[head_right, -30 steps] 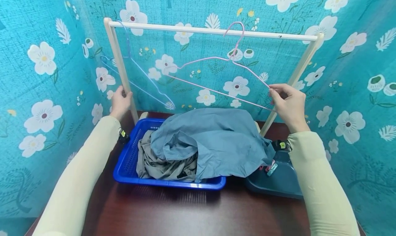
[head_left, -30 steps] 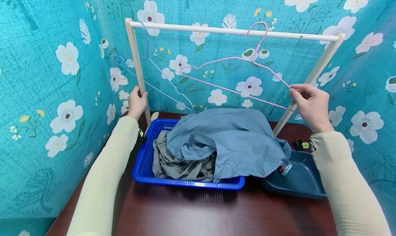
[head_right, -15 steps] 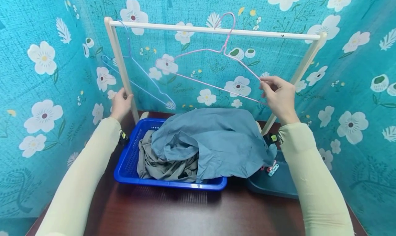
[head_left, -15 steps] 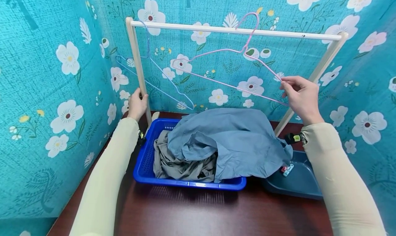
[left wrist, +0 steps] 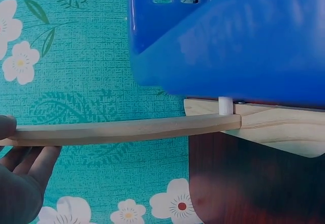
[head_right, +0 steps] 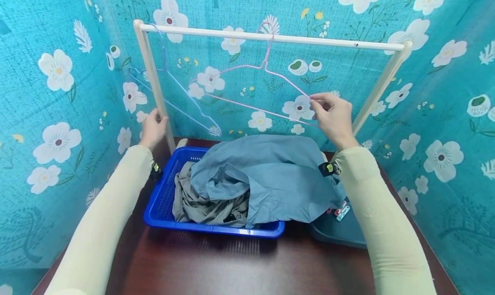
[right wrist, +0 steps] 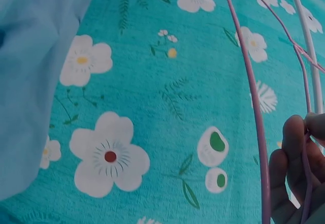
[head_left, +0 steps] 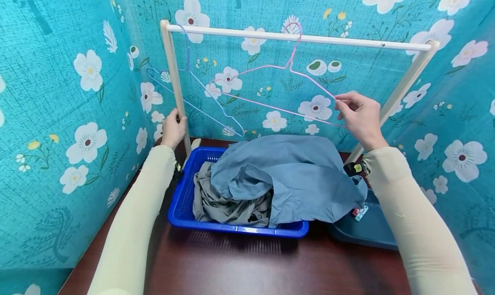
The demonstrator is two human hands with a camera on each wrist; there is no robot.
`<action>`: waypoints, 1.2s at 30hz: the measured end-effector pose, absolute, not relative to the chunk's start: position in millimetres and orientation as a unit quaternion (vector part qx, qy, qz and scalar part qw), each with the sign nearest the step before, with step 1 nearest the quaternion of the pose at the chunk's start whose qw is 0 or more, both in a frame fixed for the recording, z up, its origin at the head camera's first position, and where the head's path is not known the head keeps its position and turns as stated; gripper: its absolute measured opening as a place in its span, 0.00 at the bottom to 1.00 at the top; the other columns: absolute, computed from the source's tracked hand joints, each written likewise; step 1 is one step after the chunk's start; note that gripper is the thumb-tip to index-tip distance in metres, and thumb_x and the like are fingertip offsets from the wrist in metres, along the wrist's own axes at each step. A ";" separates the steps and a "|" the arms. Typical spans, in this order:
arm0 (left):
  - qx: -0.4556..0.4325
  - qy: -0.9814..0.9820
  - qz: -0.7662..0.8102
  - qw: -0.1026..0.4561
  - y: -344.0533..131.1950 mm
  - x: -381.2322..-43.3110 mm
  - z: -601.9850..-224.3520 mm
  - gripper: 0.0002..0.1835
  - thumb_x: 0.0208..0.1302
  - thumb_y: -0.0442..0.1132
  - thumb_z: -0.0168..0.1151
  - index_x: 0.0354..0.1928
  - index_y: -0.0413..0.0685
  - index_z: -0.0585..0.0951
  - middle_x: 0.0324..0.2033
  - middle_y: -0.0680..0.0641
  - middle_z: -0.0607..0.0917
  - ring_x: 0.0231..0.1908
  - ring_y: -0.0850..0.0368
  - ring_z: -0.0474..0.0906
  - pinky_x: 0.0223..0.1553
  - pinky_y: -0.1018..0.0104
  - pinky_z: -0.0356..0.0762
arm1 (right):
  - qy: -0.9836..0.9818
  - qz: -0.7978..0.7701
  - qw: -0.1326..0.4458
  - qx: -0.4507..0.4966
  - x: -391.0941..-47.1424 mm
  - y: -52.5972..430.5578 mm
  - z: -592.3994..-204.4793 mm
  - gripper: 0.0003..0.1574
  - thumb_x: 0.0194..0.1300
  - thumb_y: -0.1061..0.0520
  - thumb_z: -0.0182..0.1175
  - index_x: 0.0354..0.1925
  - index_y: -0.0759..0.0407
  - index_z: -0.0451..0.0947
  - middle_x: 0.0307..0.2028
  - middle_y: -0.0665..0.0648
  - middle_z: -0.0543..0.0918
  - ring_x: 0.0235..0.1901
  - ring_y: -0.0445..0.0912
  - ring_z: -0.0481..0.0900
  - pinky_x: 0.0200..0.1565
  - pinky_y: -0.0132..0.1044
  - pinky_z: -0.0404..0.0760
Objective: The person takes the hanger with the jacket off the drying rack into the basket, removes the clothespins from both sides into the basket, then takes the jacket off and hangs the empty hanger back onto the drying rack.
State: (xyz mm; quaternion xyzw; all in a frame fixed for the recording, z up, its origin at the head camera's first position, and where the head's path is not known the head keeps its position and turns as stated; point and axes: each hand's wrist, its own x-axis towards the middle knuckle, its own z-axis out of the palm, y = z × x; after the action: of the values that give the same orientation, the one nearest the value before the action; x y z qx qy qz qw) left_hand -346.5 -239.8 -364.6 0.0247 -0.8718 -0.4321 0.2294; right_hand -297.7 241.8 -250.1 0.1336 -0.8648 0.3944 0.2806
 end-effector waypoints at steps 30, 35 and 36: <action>0.026 -0.874 -0.432 0.219 -240.8 -346.4 -362.0 0.16 0.73 0.39 0.47 0.57 0.38 0.70 0.54 0.33 0.74 0.54 0.38 0.72 0.49 0.45 0.72 | -0.871 0.396 0.215 0.197 -317.2 154.9 -262.5 0.15 0.71 0.54 0.53 0.51 0.56 0.81 0.36 0.54 0.83 0.26 0.42 0.79 0.20 0.32 0.67; 0.026 -0.876 -0.430 0.218 -239.5 -345.3 -362.0 0.16 0.73 0.38 0.47 0.58 0.38 0.69 0.55 0.33 0.74 0.54 0.38 0.72 0.50 0.45 0.72 | -0.870 0.406 0.198 0.200 -317.9 146.5 -261.3 0.15 0.71 0.54 0.54 0.51 0.54 0.80 0.34 0.53 0.82 0.26 0.44 0.78 0.18 0.34 0.64; 0.026 -0.875 -0.431 0.218 -239.2 -345.1 -362.0 0.16 0.73 0.38 0.47 0.58 0.38 0.69 0.55 0.33 0.74 0.54 0.38 0.72 0.50 0.45 0.72 | -0.870 0.406 0.196 0.200 -318.0 145.0 -261.0 0.15 0.70 0.54 0.54 0.51 0.54 0.80 0.34 0.53 0.82 0.26 0.45 0.78 0.18 0.34 0.64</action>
State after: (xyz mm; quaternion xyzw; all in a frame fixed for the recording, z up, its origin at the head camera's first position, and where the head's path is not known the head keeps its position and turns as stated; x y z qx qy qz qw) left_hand -345.1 -239.2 -362.0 0.0263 -0.8753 -0.4310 0.2176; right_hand -318.0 145.0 -261.0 0.2001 -0.8698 0.4062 0.1961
